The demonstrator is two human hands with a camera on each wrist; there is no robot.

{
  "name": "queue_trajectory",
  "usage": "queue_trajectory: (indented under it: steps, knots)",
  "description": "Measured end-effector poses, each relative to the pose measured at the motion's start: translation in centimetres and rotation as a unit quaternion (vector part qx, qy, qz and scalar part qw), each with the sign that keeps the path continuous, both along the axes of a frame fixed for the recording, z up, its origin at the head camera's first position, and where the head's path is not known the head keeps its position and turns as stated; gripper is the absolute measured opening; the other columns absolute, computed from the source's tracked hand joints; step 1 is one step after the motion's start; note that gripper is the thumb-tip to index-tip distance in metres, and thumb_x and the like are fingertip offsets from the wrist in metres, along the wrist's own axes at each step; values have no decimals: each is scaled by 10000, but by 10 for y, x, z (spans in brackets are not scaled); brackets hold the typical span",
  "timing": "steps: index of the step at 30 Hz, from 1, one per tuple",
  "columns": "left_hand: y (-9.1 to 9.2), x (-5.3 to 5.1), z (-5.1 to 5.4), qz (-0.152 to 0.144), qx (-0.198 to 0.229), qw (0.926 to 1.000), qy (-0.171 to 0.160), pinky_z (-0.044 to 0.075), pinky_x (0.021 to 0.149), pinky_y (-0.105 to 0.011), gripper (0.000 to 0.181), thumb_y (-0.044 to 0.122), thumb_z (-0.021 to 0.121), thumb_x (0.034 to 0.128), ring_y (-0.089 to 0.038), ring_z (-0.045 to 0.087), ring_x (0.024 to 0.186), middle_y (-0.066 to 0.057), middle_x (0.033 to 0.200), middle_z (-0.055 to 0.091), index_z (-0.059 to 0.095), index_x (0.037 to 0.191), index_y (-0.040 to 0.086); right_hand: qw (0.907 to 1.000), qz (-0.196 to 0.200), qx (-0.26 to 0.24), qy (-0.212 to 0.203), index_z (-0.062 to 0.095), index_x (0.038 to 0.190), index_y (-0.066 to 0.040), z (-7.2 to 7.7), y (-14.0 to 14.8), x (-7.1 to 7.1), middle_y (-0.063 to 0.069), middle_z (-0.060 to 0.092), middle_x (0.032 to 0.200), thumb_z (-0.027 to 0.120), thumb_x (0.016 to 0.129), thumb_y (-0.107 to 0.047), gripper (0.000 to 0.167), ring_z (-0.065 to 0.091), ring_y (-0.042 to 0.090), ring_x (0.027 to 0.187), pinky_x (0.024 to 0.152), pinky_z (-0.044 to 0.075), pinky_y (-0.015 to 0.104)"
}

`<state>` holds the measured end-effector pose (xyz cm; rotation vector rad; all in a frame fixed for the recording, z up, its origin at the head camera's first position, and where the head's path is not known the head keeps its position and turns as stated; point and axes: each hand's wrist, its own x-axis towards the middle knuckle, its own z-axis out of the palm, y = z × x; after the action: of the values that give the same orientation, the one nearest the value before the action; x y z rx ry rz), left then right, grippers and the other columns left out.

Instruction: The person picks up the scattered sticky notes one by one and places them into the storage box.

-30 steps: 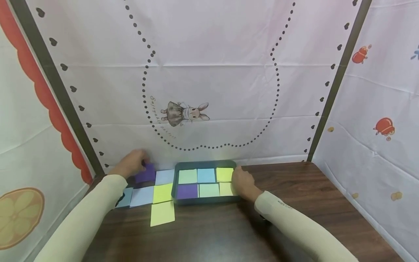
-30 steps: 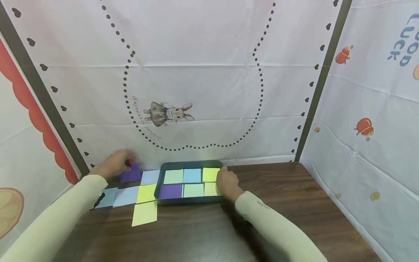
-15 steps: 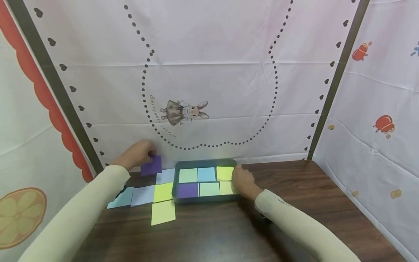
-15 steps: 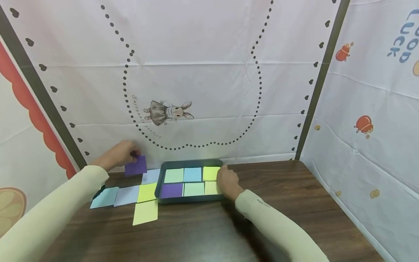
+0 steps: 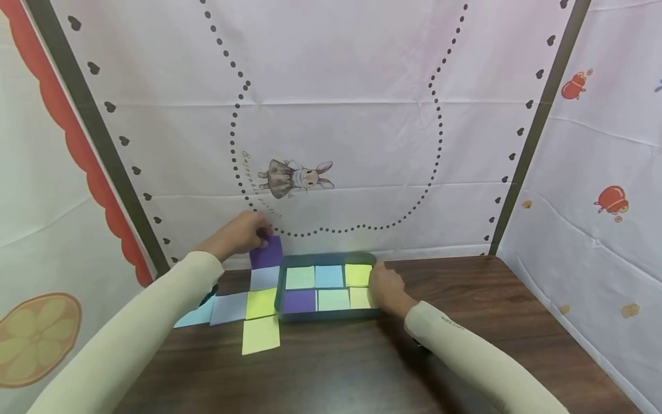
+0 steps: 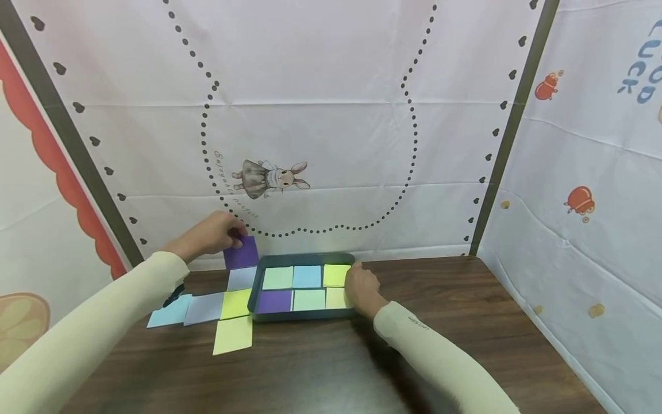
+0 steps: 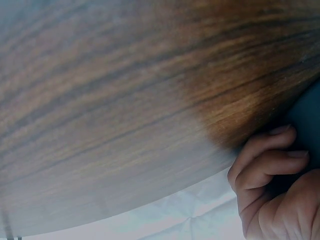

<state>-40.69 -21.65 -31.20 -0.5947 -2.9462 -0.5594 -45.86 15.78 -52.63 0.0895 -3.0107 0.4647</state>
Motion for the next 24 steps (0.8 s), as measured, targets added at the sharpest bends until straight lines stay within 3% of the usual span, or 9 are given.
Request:
queue_trajectory:
  steps: [6,11,14,19,21,24]
  knots:
    - [16,2,2,-182,182,9993,-270,692,904,-506,236,-91,788,946,-299,785,938,-237,1140,828,826,1176,-60,10000,55,55,6,586,1318,78,-5,4,-2,142,645,775,541,1034,-128,354,656,287,650,528,552,478]
    - [26,4,-1,-357,207,9988,-254,683,909,-481,234,-57,824,922,-283,779,932,-213,1104,835,835,1156,-49,9998,76,136,132,602,1317,91,-7,5,-1,131,644,760,546,1031,-131,366,671,289,646,510,548,468]
    - [35,5,-2,-514,262,9979,-287,672,929,-486,228,-35,836,923,-277,767,941,-197,1094,833,838,1151,-39,9998,78,110,132,595,1326,103,5,2,10,158,667,792,530,1041,-118,366,691,313,680,548,582,490]
    - [51,6,-5,-681,356,9957,-515,670,961,-492,232,-13,842,938,-271,779,985,-177,1114,838,835,1169,-22,9999,55,97,67,594,1320,80,6,1,5,157,671,803,533,1045,-128,351,665,298,676,550,575,482]
    - [58,7,-8,-715,387,9948,-621,673,963,-489,228,-13,840,942,-270,786,995,-170,1116,841,836,1170,-16,9999,29,139,74,592,1330,74,-1,1,-2,160,680,808,534,1039,-123,357,664,302,676,548,573,485]
    - [66,8,-10,-795,423,9933,-720,675,958,-472,219,-12,845,941,-257,787,989,-154,1100,844,839,1160,-5,9999,-19,122,71,595,1320,91,12,-2,11,187,701,825,541,1032,-94,347,672,329,690,580,600,514]
